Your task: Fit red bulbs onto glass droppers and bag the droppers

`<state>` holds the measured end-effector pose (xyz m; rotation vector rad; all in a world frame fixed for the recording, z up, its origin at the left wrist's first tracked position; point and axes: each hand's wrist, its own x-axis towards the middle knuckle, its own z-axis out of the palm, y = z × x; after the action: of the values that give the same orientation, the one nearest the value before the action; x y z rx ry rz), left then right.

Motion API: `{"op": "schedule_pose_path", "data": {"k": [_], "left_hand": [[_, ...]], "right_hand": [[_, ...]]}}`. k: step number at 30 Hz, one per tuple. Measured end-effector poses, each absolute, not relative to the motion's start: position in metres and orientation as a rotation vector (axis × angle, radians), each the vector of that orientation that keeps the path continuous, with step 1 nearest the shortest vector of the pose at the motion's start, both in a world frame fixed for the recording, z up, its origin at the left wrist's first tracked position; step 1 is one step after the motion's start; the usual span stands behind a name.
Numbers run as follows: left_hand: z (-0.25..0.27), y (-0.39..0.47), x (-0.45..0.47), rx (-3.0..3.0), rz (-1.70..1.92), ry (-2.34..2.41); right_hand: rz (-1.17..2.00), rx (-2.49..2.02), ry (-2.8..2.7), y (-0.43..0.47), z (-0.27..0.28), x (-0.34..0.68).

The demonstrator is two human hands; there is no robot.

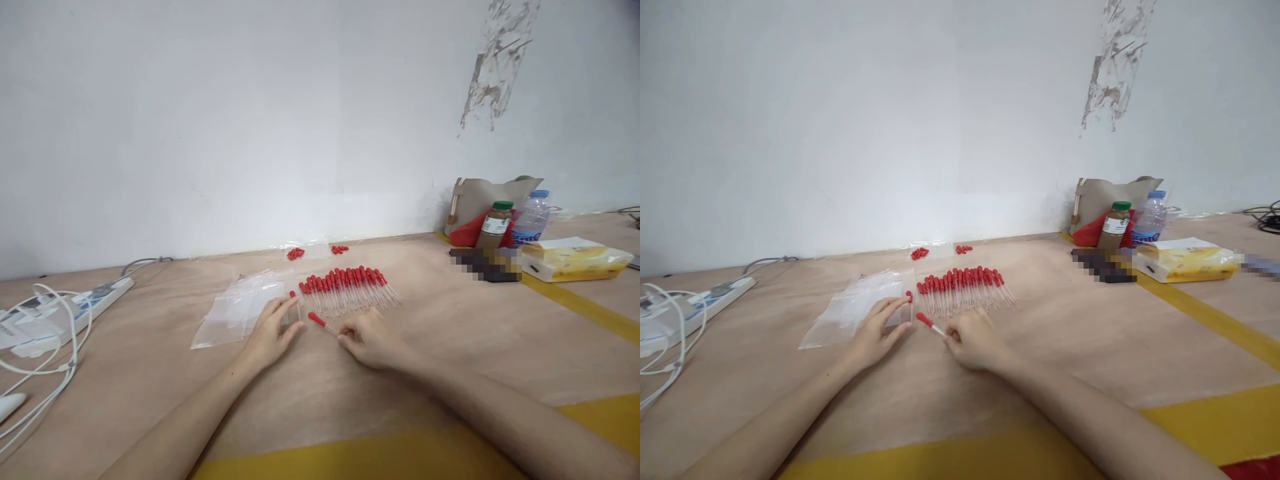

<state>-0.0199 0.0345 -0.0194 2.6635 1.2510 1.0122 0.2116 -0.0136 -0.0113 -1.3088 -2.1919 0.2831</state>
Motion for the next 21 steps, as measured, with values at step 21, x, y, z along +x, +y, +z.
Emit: {"op": "schedule_pose_path", "data": {"k": [21], "left_hand": [[-0.035, 0.059, -0.043, 2.649, 0.502, 1.77]], "right_hand": [[0.156, -1.909, -1.893, 0.083, -0.014, 0.139]]}}
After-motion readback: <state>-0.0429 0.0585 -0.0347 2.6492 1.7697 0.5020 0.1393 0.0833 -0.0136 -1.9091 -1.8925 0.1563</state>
